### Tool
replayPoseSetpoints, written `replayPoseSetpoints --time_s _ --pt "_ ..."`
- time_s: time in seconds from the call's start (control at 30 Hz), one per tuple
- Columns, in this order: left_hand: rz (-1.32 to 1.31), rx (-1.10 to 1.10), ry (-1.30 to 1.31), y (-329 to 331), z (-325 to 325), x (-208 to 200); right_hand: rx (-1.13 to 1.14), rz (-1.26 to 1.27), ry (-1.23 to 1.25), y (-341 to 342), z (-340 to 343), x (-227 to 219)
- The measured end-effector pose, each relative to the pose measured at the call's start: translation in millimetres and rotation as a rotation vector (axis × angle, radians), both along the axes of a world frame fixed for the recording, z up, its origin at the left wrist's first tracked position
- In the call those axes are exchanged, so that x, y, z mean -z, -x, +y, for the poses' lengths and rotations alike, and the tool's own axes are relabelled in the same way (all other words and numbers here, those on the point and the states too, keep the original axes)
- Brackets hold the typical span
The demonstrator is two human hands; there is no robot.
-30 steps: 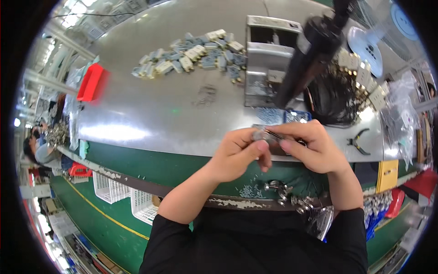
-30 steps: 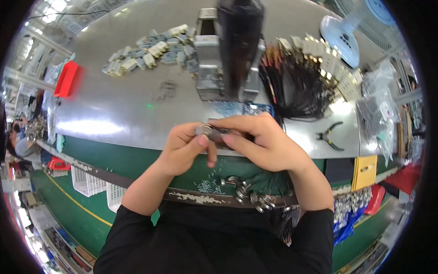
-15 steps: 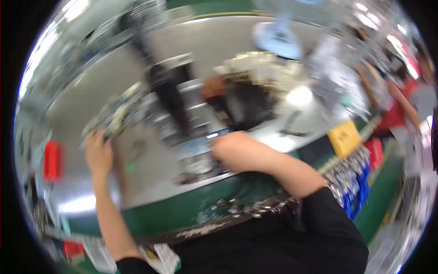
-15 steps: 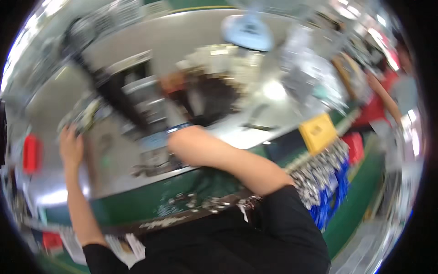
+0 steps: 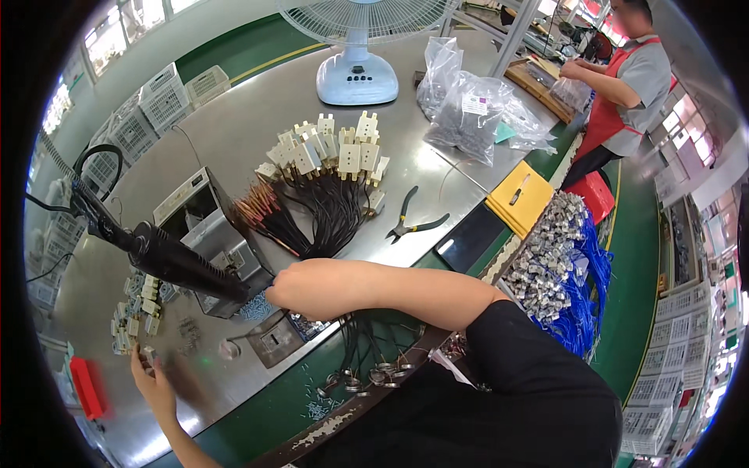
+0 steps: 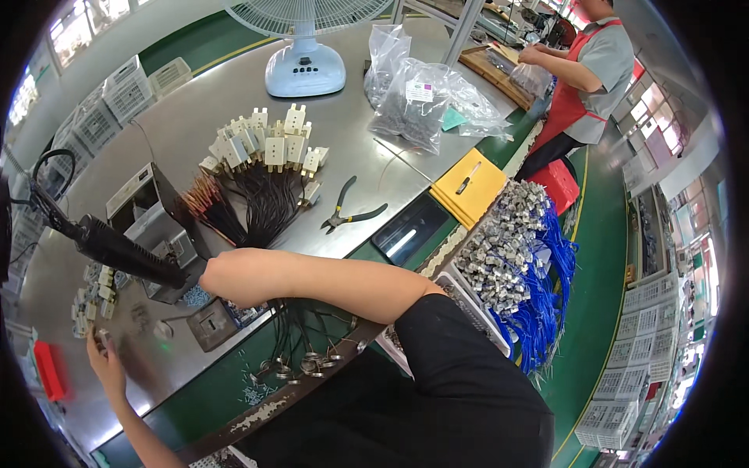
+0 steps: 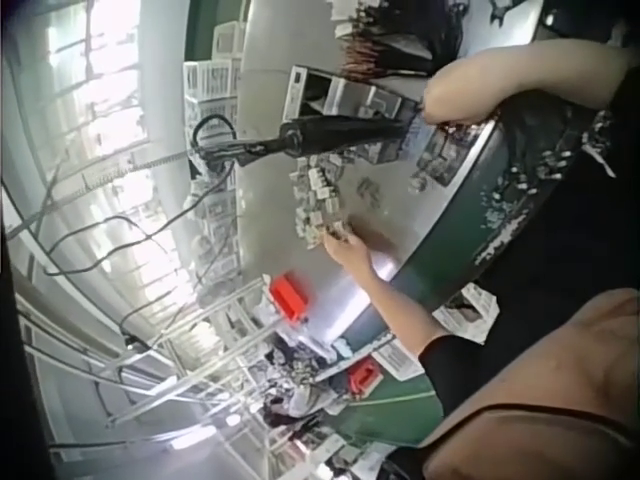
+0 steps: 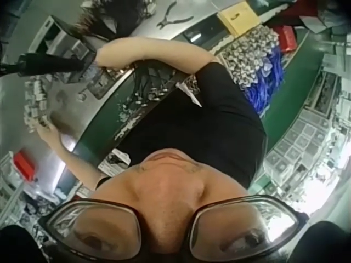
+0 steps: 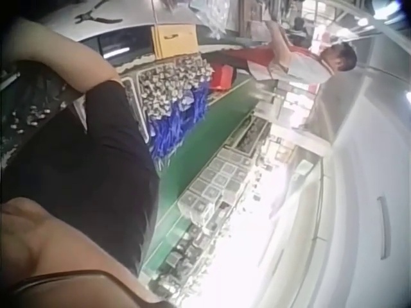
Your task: The person is using an electric screwdriver and their hands to assemble electronic components, attaching wires and small parts to a board.
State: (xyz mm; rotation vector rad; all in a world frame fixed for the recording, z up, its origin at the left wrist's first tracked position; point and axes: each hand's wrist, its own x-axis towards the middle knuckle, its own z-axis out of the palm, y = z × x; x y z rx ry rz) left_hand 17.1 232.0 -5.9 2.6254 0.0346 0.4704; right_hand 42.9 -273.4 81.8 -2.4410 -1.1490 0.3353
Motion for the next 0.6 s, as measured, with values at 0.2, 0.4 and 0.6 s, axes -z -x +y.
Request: replayPoseSetpoints --time_s 0.2,0.4,0.6 --pt "-0.066 0.299 1.494 22 -56 -3 0.031 0.029 -0.129 0 -5 -20" --pt "0.046 0.456 1.563 55 -150 -47 -0.095 0.034 -0.177 -9 19 -5" --pt "0.252 0.705 1.709 38 -213 -51 0.019 -0.007 -0.268 -10 2 -39"
